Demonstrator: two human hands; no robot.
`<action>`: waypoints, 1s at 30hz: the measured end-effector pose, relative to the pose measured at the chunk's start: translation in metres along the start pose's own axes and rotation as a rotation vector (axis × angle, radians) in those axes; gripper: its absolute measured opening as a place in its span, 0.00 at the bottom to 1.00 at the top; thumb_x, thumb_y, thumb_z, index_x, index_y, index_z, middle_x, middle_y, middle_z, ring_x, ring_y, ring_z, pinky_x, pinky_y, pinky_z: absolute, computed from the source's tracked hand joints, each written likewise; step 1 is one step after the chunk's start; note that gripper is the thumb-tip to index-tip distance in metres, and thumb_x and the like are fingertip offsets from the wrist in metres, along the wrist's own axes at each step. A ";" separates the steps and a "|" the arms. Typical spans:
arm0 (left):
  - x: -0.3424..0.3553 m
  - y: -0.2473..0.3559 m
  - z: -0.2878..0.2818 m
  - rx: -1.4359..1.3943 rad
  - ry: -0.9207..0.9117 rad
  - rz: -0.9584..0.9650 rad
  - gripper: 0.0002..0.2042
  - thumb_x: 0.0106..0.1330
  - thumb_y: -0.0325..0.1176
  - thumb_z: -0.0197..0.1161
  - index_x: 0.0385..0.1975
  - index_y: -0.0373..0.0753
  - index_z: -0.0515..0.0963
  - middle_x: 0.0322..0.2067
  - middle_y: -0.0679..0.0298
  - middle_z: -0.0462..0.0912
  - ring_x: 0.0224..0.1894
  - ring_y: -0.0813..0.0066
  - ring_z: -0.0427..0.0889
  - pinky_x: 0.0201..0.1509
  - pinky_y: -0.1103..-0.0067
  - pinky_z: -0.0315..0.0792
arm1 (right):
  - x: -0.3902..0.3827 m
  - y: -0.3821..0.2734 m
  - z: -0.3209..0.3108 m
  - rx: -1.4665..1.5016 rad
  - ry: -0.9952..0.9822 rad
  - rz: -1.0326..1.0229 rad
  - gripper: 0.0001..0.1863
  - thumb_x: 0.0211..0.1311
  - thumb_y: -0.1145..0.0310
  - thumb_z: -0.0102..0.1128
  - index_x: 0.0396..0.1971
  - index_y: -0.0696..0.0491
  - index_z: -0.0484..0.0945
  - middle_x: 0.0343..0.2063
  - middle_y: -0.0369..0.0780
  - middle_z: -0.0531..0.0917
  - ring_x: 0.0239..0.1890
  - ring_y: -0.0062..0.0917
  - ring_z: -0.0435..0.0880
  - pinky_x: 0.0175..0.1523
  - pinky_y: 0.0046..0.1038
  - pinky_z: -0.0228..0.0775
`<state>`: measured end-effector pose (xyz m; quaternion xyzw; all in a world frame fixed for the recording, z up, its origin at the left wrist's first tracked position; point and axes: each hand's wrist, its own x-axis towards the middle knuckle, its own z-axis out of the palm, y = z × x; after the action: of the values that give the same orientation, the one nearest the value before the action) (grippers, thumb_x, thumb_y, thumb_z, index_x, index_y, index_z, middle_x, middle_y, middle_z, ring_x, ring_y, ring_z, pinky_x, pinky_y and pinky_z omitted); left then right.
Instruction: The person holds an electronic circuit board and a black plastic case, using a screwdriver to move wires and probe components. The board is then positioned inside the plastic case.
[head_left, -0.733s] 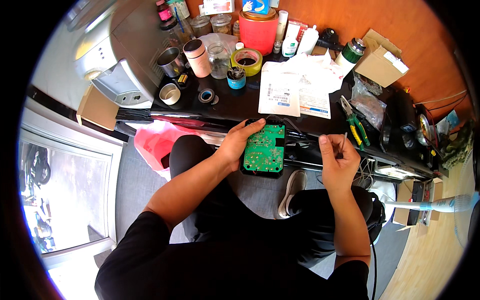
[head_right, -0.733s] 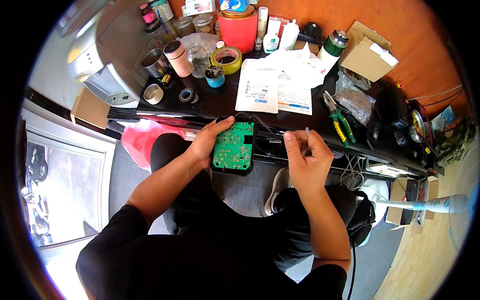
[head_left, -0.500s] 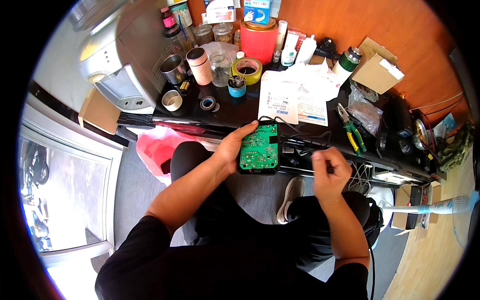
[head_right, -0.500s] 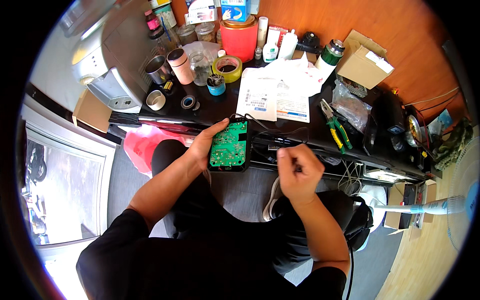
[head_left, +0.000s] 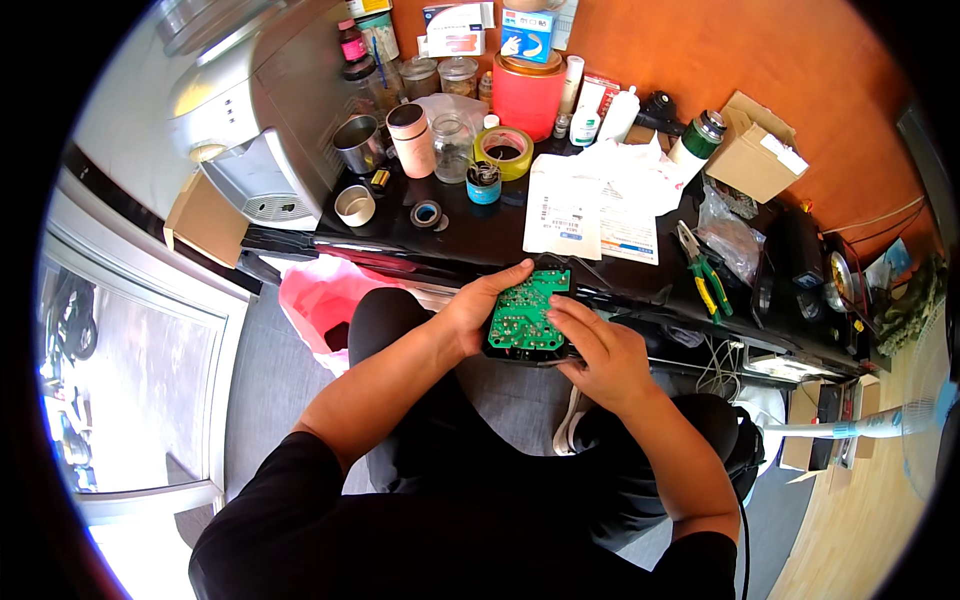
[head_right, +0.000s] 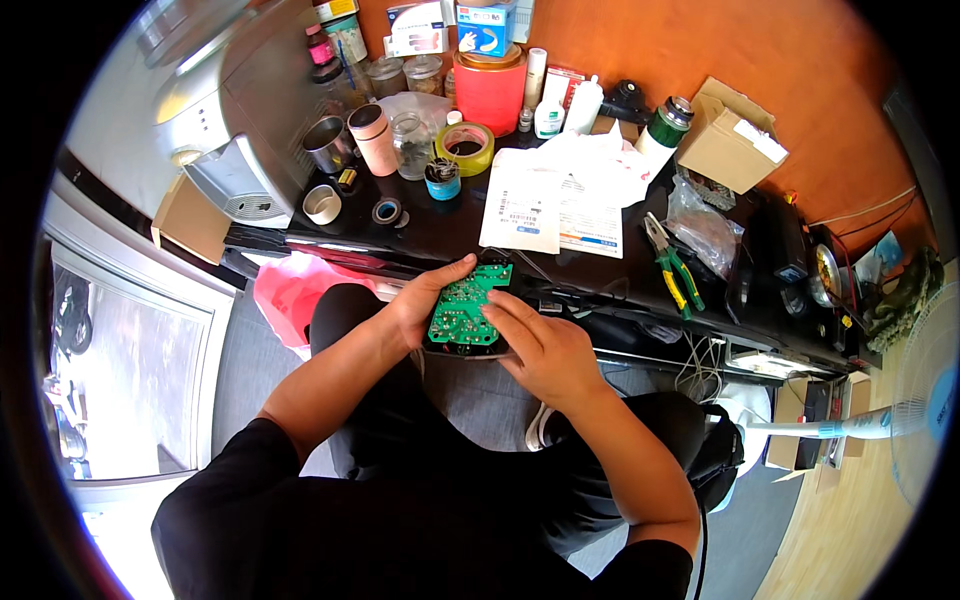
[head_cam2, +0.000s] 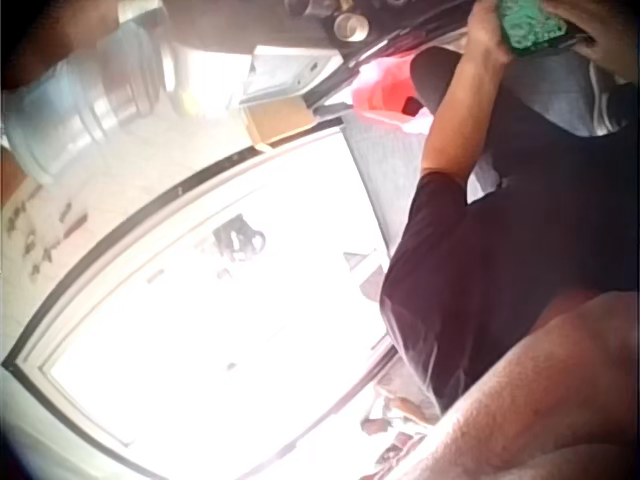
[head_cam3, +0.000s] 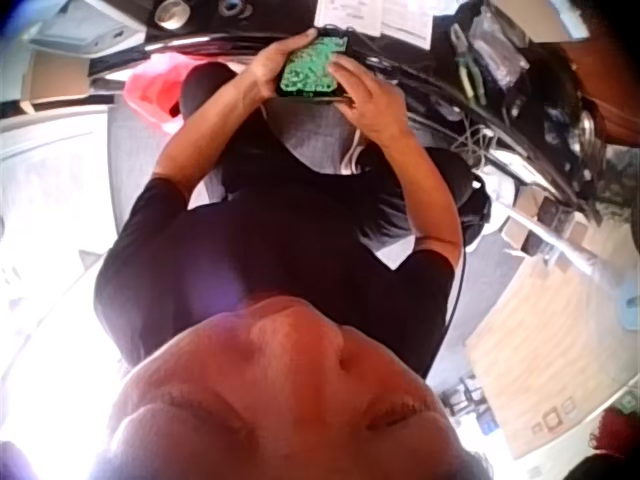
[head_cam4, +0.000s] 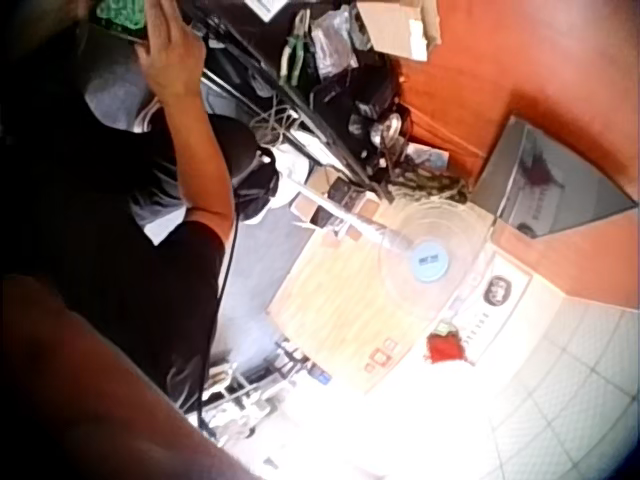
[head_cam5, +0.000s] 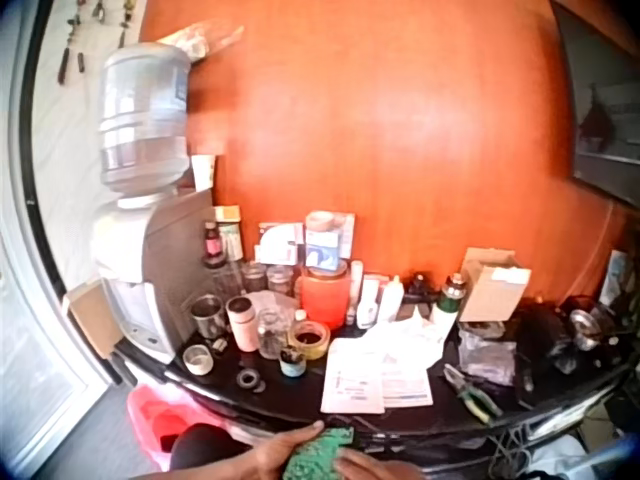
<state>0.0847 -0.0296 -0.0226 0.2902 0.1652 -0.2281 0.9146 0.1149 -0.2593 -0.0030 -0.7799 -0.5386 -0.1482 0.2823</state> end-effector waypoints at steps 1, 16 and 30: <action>0.000 0.000 0.001 0.007 -0.009 0.000 0.22 0.76 0.52 0.59 0.54 0.39 0.80 0.46 0.58 0.87 0.43 0.67 0.89 0.52 0.69 0.84 | -0.001 0.000 0.000 0.020 -0.002 0.004 0.35 0.40 0.74 0.75 0.57 0.49 0.79 0.62 0.36 0.79 0.33 0.26 0.88 0.36 0.27 0.81; -0.011 0.006 0.009 0.187 -0.145 0.055 0.26 0.72 0.37 0.68 0.66 0.38 0.70 0.57 0.60 0.82 0.59 0.67 0.83 0.66 0.65 0.77 | -0.003 0.009 -0.008 -0.013 0.119 -0.044 0.34 0.33 0.76 0.73 0.50 0.51 0.83 0.58 0.36 0.83 0.32 0.25 0.87 0.33 0.25 0.78; -0.012 -0.002 0.013 0.311 -0.115 0.123 0.26 0.69 0.36 0.71 0.63 0.34 0.71 0.55 0.59 0.82 0.57 0.69 0.83 0.64 0.68 0.76 | -0.018 0.003 0.000 -0.053 0.238 -0.064 0.33 0.35 0.76 0.72 0.51 0.50 0.83 0.59 0.39 0.83 0.26 0.23 0.83 0.29 0.22 0.73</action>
<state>0.0764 -0.0350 -0.0079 0.4242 0.0573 -0.2107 0.8788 0.1110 -0.2733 -0.0132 -0.7466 -0.5217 -0.2627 0.3185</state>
